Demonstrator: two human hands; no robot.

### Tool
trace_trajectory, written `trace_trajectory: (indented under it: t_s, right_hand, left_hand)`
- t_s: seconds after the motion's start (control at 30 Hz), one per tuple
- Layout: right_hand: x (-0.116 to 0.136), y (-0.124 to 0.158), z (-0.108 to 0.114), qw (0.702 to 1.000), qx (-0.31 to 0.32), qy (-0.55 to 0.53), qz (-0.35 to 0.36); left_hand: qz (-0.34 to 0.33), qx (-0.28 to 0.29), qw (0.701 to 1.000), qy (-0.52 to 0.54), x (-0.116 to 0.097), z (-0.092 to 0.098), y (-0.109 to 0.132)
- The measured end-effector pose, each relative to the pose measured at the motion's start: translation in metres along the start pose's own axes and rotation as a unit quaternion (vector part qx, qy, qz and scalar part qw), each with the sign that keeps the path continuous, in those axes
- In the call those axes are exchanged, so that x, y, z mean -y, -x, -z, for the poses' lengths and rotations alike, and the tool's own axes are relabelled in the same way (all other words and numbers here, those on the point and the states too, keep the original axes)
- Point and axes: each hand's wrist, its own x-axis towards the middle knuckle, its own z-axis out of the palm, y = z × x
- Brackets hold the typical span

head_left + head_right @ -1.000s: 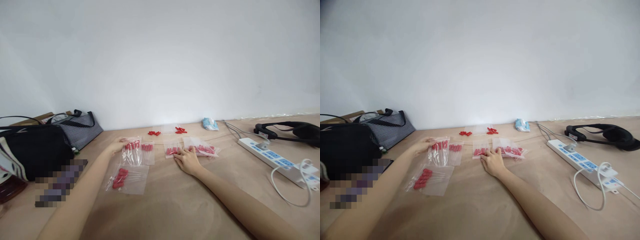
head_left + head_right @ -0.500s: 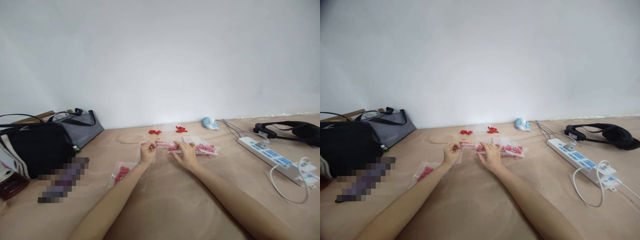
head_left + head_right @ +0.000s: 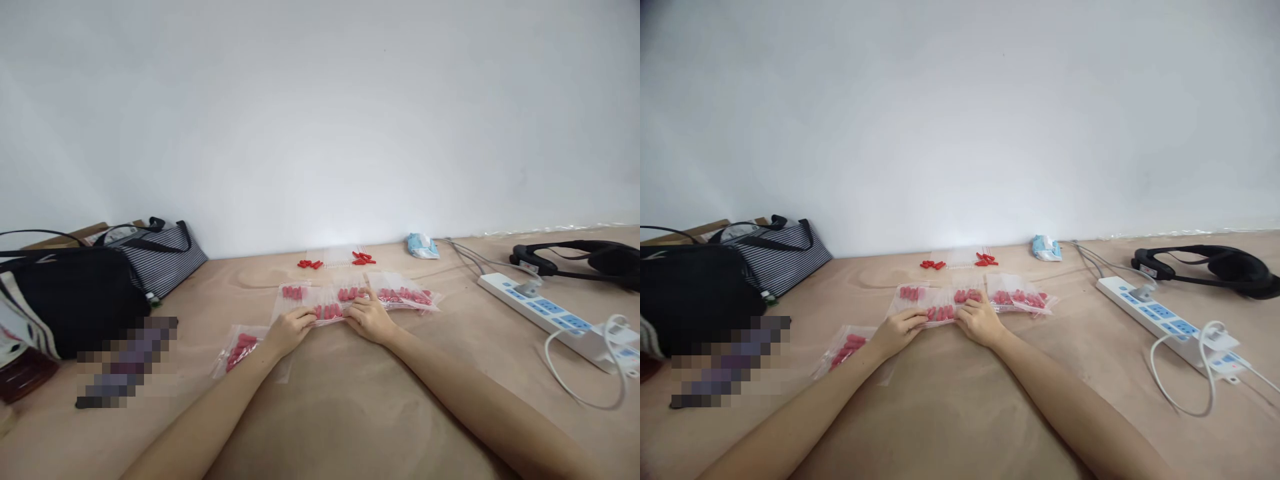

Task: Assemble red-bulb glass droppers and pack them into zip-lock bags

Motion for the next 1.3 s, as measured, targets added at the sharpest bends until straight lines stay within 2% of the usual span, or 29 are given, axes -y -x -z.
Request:
trace_trajectory:
  t_s: [0.17, 0.3, 0.4, 0.57, 0.73, 0.87, 1.07, 1.3]
  right_hand:
    - [0.001, 0.0, 0.0, 1.0, 0.008, 0.001, -0.006]
    - [0.002, -0.002, 0.001, 1.0, 0.001, 0.0, -0.012]
    - [0.004, -0.004, 0.001, 1.0, -0.003, 0.008, -0.009]
    - [0.007, -0.007, 0.003, 0.999, 0.033, 0.031, -0.014]
    - [0.009, -0.011, 0.004, 0.996, 0.053, 0.007, -0.065]
    - [0.013, -0.013, 0.004, 0.992, 0.059, -0.023, -0.105]
    - [0.014, -0.011, 0.005, 0.99, 0.066, -0.028, -0.119]
    - [0.016, -0.011, 0.002, 0.994, 0.063, -0.017, -0.09]
  left_hand:
    - [-0.091, 0.005, 0.991, -0.098, 0.006, 0.004, 0.006]
    - [-0.106, 0.013, 0.989, -0.106, 0.01, 0.007, 0.008]
    - [-0.104, 0.019, 0.988, -0.108, 0.011, 0.007, 0.008]
    - [-0.085, 0.033, 0.99, -0.108, 0.011, 0.008, 0.004]
    - [-0.038, 0.025, 0.993, -0.11, 0.004, 0.009, -0.002]
    - [0.002, 0.024, 0.994, -0.107, -0.01, -0.002, -0.013]
    - [-0.008, 0.034, 0.994, -0.1, -0.021, -0.022, -0.025]
    - [-0.028, 0.034, 0.992, -0.115, -0.021, -0.025, -0.027]
